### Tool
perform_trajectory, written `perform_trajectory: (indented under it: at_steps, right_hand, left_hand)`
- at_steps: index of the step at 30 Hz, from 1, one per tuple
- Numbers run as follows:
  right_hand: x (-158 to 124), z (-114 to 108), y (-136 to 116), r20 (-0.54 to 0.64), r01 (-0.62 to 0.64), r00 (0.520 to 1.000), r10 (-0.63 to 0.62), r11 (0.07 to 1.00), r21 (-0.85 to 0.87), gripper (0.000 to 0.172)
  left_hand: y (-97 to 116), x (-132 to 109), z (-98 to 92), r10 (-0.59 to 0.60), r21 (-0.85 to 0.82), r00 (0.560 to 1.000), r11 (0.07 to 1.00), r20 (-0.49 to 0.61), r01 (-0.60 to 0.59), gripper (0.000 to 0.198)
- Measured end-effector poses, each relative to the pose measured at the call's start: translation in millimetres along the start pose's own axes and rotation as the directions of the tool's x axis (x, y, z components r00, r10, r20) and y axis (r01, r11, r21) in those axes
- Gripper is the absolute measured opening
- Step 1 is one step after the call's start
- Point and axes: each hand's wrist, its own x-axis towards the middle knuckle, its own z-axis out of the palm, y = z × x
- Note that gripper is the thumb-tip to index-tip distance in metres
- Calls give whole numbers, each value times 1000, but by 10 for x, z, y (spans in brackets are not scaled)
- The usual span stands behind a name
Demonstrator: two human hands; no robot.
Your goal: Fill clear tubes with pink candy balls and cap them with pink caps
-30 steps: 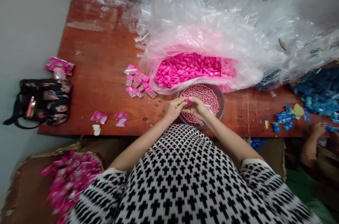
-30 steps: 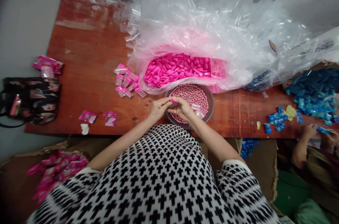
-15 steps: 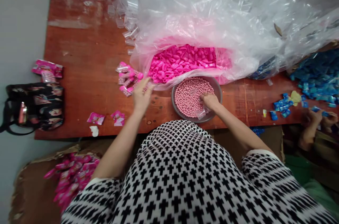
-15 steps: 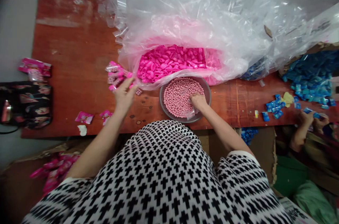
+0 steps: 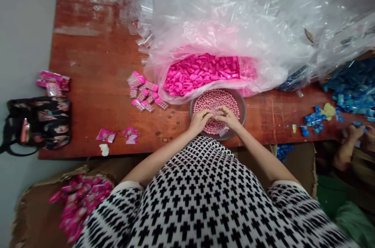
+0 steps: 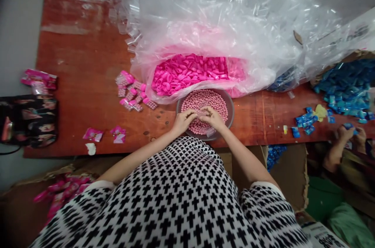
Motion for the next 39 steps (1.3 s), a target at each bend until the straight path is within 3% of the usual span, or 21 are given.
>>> perform_trajectory:
  at_steps: [2,4,6,7,8,12,17,19,21,22,23,25,29,31,34,39]
  right_hand:
    - [18,-83,-65,122,108,990,-65,914,-391,31]
    - [77,-215,-125,208,182,977,-35,644,-743,26]
    - [157,-319,-136,180,160,983,25,356,-921,25]
    - [199,-339,-116,147,127,988,52,285,-950,27]
    - [240,-332,-78,125,98,989,80,273,-957,28]
    - [374,-93,176,162,74,975,151,471,-879,25]
    - [391,125,355,193,88,977,96,639,-764,22]
    - [342,122,331,169,64,984,47,800,-596,17]
    - [281,120,268,142,28,990,10,963,-267,19]
    - [253,127,228,129,9,992,3,996,-94,23]
    - [228,138,184,118,-7,993,4,1000,30,26]
    - [188,162,90,85,-8,996,1,996,85,30]
    - [144,117,-115,22,112,994,-110,987,-113,42]
    - [139,50,-216,64,218,976,-209,948,-232,44]
    - [157,-36,-328,188,379,924,-332,853,-359,30]
    - [177,-53,-375,274,433,901,-337,750,-500,24]
  left_hand:
    - [-3,14,-26,44,61,996,997,73,-48,19]
    - [-27,28,-70,16,107,993,994,113,-28,17]
    - [-74,43,-137,-41,150,998,988,37,35,22]
    - [-102,49,-179,-59,163,998,985,-25,62,24]
    - [-131,54,-225,-64,169,995,983,-81,77,23]
    - [-207,47,-382,-44,151,982,986,-186,73,18]
    - [-206,3,-394,-35,190,978,979,-208,76,19]
    - [-195,-7,-340,-45,194,986,978,-161,76,25]
    - [-180,-7,-267,-58,162,995,984,-87,72,30]
    - [-171,-3,-230,-61,129,997,989,-50,68,31]
    - [-163,4,-195,-64,89,998,994,-25,66,30]
    - [-149,22,-148,-74,8,997,997,-10,74,26]
    - [-146,56,-172,-91,-79,995,993,-30,88,29]
    - [-153,69,-219,-71,-118,997,990,9,72,33]
    - [-152,87,-282,-28,-195,995,980,92,45,37]
    - [-127,95,-362,18,-133,996,991,89,-6,30]
